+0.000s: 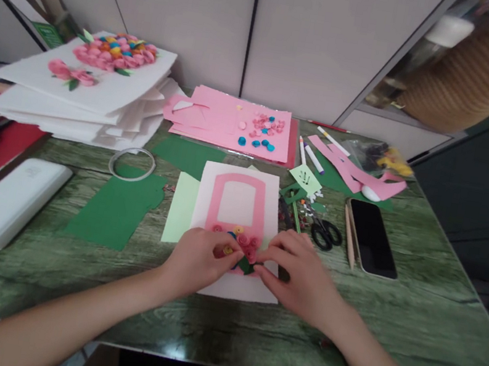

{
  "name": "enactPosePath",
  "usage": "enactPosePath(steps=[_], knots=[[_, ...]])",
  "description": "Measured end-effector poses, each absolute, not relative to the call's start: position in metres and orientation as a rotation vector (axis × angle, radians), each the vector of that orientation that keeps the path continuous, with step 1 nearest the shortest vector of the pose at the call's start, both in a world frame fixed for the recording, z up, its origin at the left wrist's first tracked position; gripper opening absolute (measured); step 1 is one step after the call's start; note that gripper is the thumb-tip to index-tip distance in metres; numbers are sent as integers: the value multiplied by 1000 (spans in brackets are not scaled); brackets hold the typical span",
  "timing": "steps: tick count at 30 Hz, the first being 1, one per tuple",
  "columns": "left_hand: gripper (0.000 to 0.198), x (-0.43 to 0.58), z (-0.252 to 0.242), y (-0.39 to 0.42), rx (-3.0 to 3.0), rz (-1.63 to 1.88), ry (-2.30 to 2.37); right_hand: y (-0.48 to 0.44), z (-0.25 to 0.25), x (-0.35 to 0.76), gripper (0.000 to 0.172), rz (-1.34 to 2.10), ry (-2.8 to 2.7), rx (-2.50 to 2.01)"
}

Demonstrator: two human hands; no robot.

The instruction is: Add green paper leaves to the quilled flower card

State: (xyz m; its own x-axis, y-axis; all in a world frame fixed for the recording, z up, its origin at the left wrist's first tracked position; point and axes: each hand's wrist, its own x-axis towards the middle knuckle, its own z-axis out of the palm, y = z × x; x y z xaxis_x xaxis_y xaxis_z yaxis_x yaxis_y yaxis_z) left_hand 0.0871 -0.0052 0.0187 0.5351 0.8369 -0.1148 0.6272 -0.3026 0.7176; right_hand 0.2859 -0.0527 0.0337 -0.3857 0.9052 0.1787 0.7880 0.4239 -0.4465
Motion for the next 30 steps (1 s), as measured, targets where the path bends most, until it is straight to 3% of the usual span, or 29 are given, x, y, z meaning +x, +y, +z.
enactPosePath(steps=[12,19,30], knots=[[22,83,18,-2,2130,383,1137,-51,19,268,10,630,-2082,-1604],[20,74,21,-15,2705,810,883,-48,19,266,15,742,-1925,-1712],[30,81,11,-41,2924,355,742,-47,16,269,14,681,-2006,-1654]])
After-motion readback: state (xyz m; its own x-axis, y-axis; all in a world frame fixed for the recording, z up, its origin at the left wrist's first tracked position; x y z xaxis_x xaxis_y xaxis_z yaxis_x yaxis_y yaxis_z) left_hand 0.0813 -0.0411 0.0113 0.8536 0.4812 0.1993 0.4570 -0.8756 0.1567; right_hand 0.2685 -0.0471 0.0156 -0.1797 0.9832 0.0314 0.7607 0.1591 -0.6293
